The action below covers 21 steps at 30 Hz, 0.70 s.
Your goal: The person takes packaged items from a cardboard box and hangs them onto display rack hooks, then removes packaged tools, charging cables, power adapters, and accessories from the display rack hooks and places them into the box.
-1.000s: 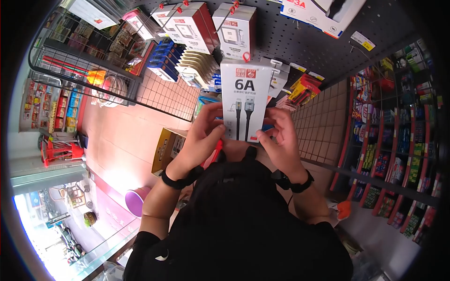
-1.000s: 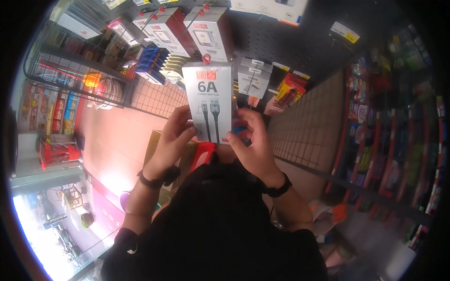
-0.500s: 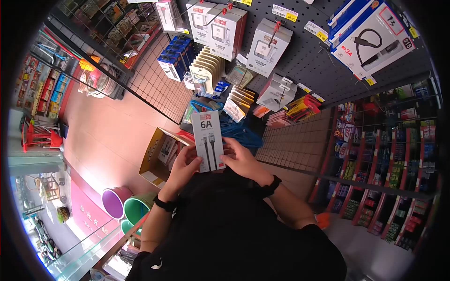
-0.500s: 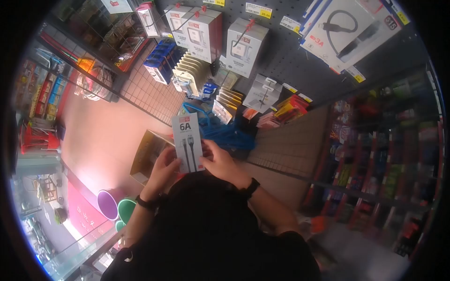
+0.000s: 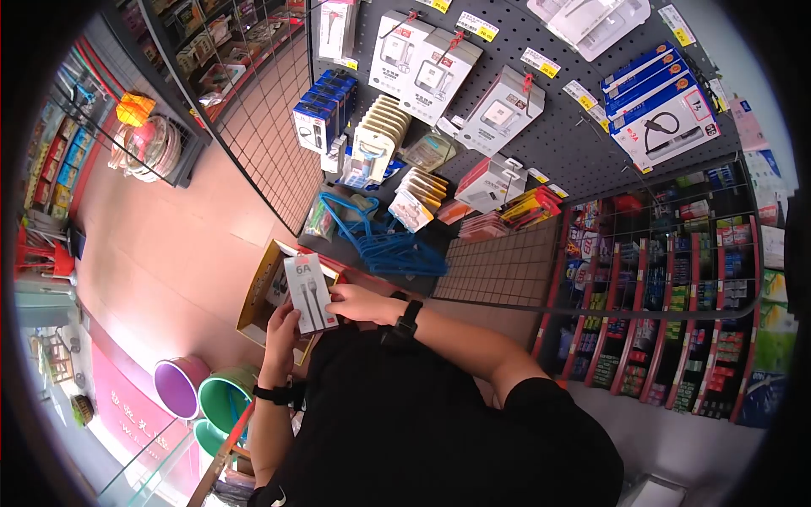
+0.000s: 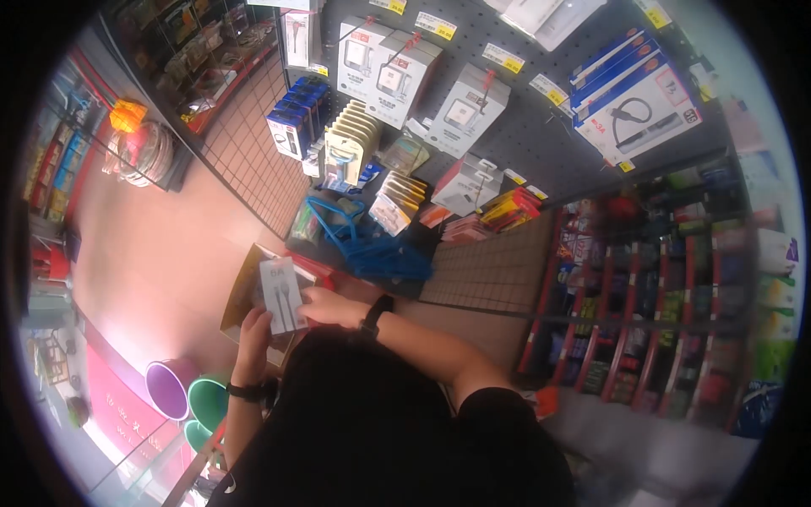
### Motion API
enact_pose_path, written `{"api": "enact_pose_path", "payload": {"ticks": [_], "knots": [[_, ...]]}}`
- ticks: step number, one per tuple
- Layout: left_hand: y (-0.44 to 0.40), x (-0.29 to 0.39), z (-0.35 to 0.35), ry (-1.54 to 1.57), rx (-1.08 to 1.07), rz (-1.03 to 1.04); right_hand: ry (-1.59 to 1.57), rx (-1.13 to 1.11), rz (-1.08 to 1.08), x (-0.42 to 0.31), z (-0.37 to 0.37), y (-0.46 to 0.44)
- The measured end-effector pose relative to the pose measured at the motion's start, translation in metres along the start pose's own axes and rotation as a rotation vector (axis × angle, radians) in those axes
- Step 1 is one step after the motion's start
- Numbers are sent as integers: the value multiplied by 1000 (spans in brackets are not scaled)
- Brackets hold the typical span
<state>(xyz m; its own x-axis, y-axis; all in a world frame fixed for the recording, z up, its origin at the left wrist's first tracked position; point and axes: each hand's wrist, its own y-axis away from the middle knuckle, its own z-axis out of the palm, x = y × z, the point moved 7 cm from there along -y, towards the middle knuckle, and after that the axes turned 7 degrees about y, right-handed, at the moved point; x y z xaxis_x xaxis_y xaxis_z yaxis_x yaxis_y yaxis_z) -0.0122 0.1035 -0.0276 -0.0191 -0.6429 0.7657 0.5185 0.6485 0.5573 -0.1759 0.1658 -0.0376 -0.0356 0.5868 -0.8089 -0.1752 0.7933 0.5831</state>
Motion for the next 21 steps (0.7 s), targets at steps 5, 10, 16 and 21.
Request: {"api": "enact_pose_path", "payload": {"ticks": [5,10,16,21], "knots": [[-18,-47,-70,139,86,-100,230,98,-33,-39,10,-3],[-29,-59,-101,117,78,-94,262,199,-97,-31,-8,-4],[-68,-112,-151,-64,45,-210,145,521,-177,-53,-77,59],[-54,-99,-129,-17,167,-328,-29,859,-289,-70,-146,142]]}}
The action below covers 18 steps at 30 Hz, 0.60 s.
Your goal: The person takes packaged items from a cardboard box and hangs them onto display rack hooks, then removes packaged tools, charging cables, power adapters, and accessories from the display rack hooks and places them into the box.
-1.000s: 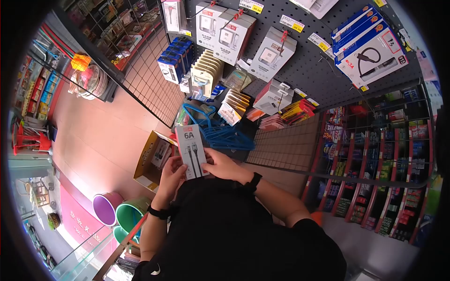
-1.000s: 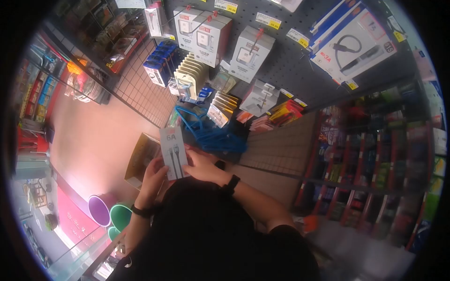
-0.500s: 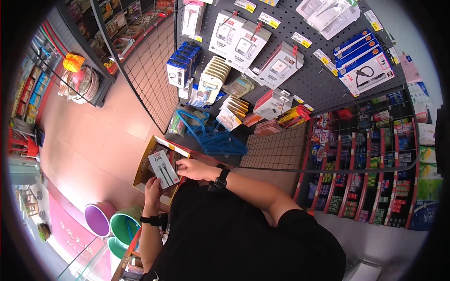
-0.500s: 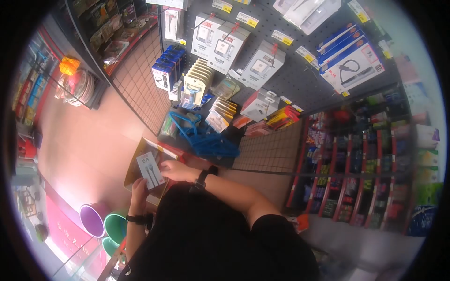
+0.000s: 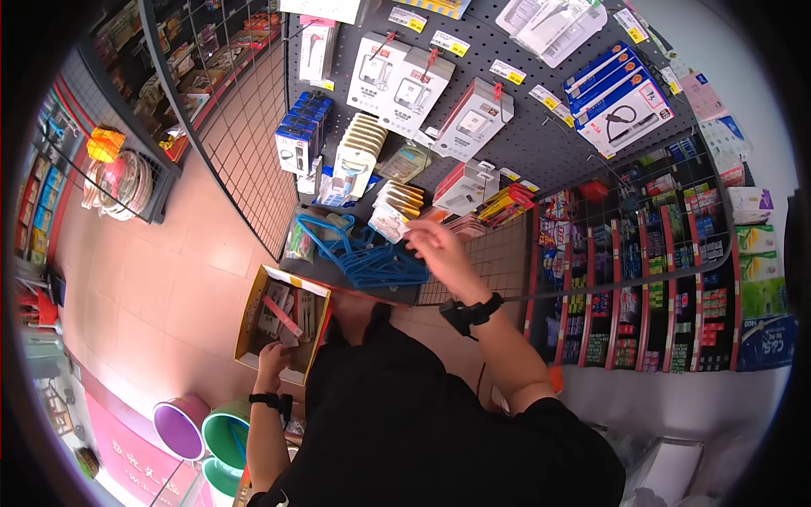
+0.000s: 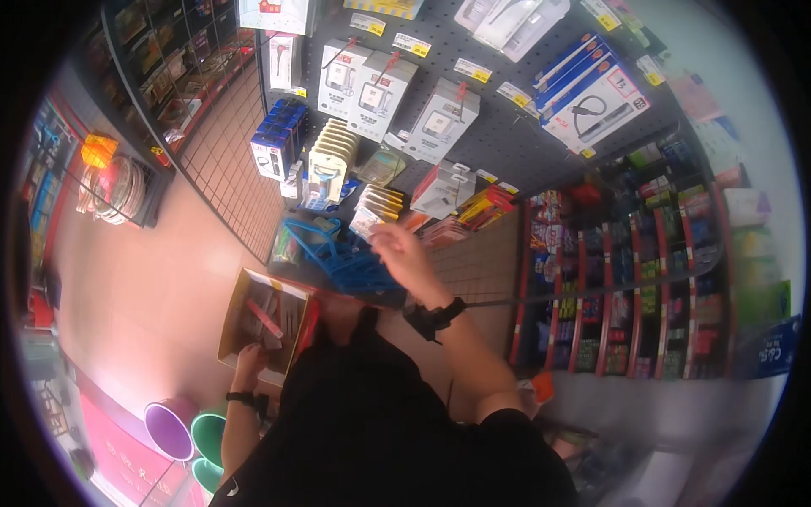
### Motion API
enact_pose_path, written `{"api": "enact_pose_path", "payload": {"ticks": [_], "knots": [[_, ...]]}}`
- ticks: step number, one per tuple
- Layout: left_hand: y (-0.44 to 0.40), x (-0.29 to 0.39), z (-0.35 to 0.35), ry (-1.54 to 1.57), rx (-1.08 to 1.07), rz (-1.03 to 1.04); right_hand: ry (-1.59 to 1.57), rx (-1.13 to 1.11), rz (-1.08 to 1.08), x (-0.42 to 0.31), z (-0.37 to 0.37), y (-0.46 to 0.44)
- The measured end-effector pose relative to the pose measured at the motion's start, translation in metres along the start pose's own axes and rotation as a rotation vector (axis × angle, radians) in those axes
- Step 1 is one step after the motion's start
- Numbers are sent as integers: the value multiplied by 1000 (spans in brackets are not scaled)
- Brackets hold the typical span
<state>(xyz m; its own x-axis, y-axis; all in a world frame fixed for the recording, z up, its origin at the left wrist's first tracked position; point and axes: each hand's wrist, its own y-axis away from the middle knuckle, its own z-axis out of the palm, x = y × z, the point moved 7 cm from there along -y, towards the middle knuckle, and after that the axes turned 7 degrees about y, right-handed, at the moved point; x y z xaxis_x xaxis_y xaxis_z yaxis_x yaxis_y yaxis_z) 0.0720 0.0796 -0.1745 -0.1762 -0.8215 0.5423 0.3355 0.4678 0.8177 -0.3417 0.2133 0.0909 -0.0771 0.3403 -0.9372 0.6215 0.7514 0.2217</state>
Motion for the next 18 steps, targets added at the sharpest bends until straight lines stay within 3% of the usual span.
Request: {"api": "enact_pose_path", "payload": {"ticks": [2,3,5,7,11,18], "knots": [[0,2,9,-7,-68,6,-1,224,-56,-26,-49,0],[0,3,15,-10,-132,8,-151,296,-135,-49,-67,5],[-12,0,22,-22,-147,21,-77,597,-202,-66,-123,4],[-7,12,38,-40,-162,37,-183,733,-336,-89,-164,4],[9,37,80,-94,-161,90,-74,879,-444,-133,-203,2],[20,60,136,-219,-220,170,61,841,-483,-139,-224,-15]]}}
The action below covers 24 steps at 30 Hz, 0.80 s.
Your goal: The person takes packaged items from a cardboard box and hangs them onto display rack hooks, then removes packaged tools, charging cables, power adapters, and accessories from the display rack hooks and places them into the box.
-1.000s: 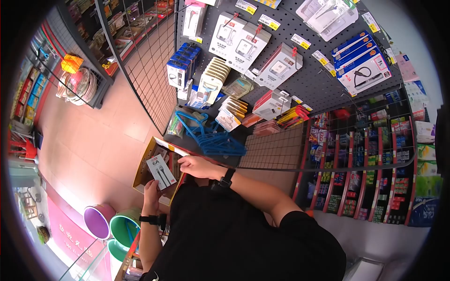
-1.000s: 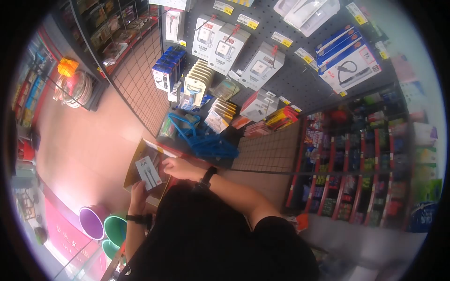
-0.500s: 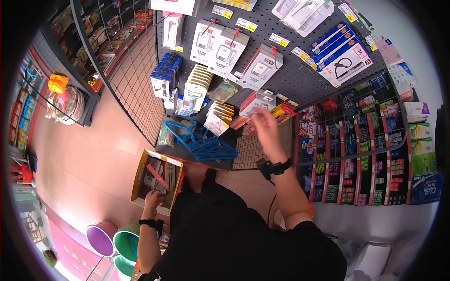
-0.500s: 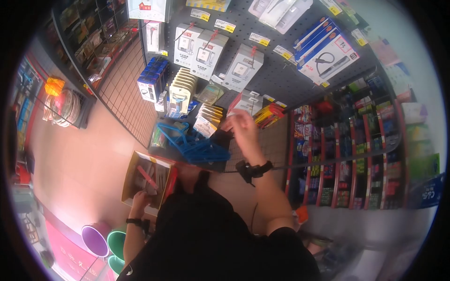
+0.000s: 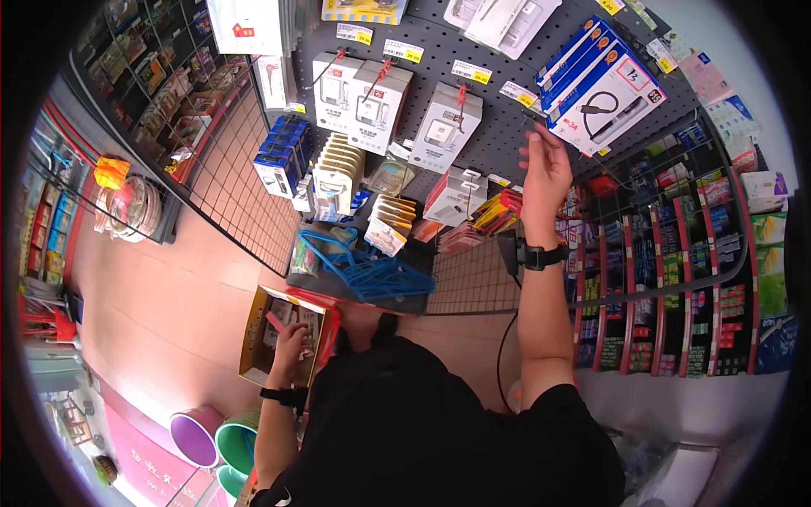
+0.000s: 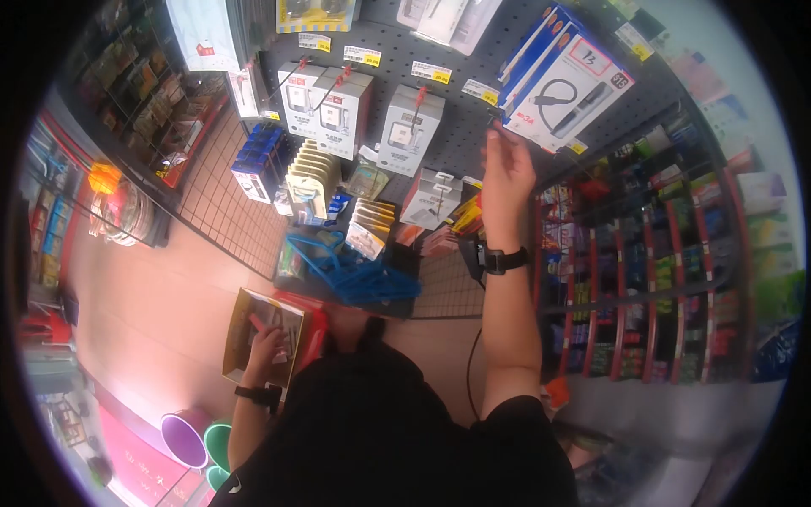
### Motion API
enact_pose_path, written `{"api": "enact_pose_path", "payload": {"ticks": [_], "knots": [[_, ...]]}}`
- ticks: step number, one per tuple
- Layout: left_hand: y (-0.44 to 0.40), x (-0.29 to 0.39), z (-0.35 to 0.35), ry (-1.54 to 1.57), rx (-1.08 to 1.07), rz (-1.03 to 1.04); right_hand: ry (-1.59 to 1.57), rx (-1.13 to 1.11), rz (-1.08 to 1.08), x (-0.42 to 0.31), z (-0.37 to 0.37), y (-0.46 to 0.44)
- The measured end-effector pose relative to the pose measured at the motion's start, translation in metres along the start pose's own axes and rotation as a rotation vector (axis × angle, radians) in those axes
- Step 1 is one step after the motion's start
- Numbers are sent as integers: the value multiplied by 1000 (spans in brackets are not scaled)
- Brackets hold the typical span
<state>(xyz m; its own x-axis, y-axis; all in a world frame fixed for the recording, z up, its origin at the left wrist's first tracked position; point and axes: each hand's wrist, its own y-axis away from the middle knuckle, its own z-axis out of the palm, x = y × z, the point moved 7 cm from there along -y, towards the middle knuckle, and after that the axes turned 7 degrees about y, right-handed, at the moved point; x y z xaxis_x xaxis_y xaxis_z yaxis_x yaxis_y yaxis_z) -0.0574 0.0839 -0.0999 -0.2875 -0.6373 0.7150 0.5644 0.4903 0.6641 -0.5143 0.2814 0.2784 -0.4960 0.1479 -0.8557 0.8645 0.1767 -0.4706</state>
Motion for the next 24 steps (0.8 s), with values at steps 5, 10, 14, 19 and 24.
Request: {"api": "enact_pose_path", "payload": {"ticks": [5,10,14,19,24], "knots": [[2,14,29,-48,-8,-27,88,38,-72,5,-4,4],[-7,17,47,-33,-60,-17,45,46,-92,3,-7,-2],[-11,29,64,-29,-94,28,177,48,-170,-2,-9,-10],[-10,39,77,-44,-88,36,268,22,-301,4,-4,2],[-8,39,82,-44,-114,20,102,2,-247,27,-5,13]]}}
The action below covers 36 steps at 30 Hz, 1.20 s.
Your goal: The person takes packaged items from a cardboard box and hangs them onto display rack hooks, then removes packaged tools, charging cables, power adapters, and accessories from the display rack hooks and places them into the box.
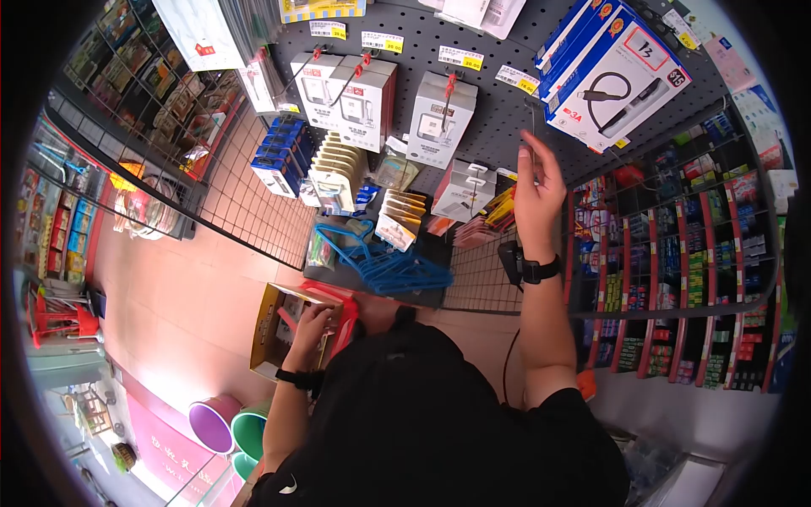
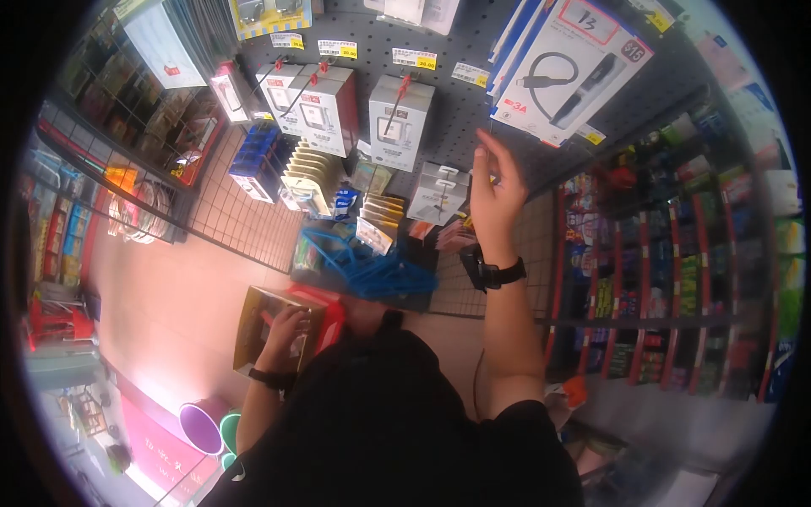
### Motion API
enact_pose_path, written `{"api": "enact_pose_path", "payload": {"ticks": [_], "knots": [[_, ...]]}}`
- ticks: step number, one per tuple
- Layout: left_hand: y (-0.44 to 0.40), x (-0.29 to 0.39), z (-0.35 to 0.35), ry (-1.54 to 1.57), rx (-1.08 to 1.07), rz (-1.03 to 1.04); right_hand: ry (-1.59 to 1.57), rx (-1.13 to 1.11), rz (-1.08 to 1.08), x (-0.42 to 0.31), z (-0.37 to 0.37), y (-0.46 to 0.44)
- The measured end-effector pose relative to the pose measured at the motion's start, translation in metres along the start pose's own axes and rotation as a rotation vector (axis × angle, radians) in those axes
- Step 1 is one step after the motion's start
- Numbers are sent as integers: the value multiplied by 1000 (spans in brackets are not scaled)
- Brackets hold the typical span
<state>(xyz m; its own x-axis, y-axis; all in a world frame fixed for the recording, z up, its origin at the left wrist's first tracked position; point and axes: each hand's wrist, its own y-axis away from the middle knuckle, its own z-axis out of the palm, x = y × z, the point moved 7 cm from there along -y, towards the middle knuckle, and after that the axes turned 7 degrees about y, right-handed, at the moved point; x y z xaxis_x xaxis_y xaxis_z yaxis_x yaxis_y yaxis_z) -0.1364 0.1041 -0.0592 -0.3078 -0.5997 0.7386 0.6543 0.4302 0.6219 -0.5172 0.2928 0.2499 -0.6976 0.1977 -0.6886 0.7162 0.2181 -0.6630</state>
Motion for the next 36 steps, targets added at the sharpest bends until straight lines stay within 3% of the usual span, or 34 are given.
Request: {"api": "enact_pose_path", "payload": {"ticks": [5,9,11,12,13,16,22,24,36], "knots": [[-4,8,6,-44,-26,17,-94,-17,48,2,3,4],[2,53,31,-134,-52,58,-253,59,140,19,6,24],[2,82,46,-162,-98,142,-283,-67,307,38,22,39],[2,99,56,-185,-143,227,-257,-202,325,36,32,45],[2,115,65,-191,-141,226,-261,-198,329,35,36,46],[1,172,102,-257,-239,323,-102,-309,226,19,55,42],[4,266,192,-371,-401,589,-17,-197,62,1,70,16],[4,289,215,-393,-410,822,-30,-175,56,5,75,11],[-31,303,254,-395,-327,760,-188,-163,111,20,83,10]]}}
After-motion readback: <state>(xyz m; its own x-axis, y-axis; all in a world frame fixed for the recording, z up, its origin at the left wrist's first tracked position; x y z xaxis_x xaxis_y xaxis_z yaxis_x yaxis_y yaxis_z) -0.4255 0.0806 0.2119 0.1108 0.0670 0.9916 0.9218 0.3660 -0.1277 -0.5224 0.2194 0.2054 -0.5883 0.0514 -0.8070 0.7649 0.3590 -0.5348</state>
